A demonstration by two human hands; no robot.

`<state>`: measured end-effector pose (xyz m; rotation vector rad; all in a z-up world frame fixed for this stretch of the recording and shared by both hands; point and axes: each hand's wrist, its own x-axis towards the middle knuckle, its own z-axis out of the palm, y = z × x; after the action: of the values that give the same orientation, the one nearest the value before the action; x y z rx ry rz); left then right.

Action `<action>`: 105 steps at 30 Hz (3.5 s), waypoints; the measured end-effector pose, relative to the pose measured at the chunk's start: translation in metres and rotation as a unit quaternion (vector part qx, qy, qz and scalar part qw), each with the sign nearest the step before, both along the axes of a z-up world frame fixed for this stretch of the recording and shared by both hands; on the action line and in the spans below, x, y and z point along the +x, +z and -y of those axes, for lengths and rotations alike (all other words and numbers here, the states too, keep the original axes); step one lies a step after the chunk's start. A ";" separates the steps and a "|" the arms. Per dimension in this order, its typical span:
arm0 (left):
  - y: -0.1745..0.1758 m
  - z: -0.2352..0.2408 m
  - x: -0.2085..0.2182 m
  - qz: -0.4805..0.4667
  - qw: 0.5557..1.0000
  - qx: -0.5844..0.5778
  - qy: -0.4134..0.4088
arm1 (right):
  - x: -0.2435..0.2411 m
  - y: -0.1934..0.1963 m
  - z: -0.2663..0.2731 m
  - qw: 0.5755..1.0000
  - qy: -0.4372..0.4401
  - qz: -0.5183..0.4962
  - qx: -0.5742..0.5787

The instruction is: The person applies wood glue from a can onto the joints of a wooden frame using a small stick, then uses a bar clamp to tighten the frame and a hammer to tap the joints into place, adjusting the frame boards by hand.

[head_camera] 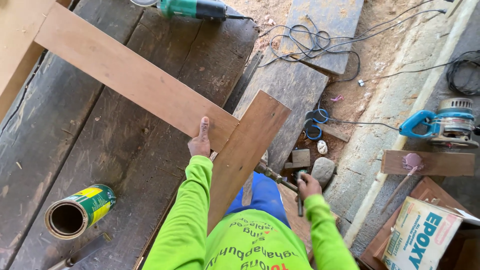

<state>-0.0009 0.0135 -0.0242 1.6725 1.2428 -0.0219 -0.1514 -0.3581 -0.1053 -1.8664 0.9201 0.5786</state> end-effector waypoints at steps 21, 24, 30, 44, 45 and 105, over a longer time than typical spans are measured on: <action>0.011 0.003 0.008 0.051 0.999 -0.007 -0.011 | -0.032 -0.009 0.016 0.976 0.149 0.149 -0.059; 0.008 0.002 -0.002 -0.121 0.991 0.012 -0.049 | -0.015 -0.005 0.024 0.989 0.071 -0.039 0.120; 0.002 -0.010 -0.017 0.001 0.999 -0.006 -0.038 | -0.014 0.002 0.014 0.953 -0.041 -0.166 0.249; 0.075 -0.044 -0.219 -0.231 0.884 0.243 -0.326 | -0.010 0.011 -0.024 0.996 -0.091 0.015 0.014; 0.075 -0.041 -0.224 -0.233 0.886 0.235 -0.325 | -0.013 -0.008 -0.012 0.996 -0.087 0.011 0.007; -0.112 0.324 -0.064 -0.005 0.574 0.132 -0.808 | -0.134 0.035 -0.049 0.886 -0.266 -0.002 0.381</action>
<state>-0.0649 -0.3103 -0.1363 2.4779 -0.7338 -0.9798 -0.2857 -0.3086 -0.0703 -0.8566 0.9673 0.4963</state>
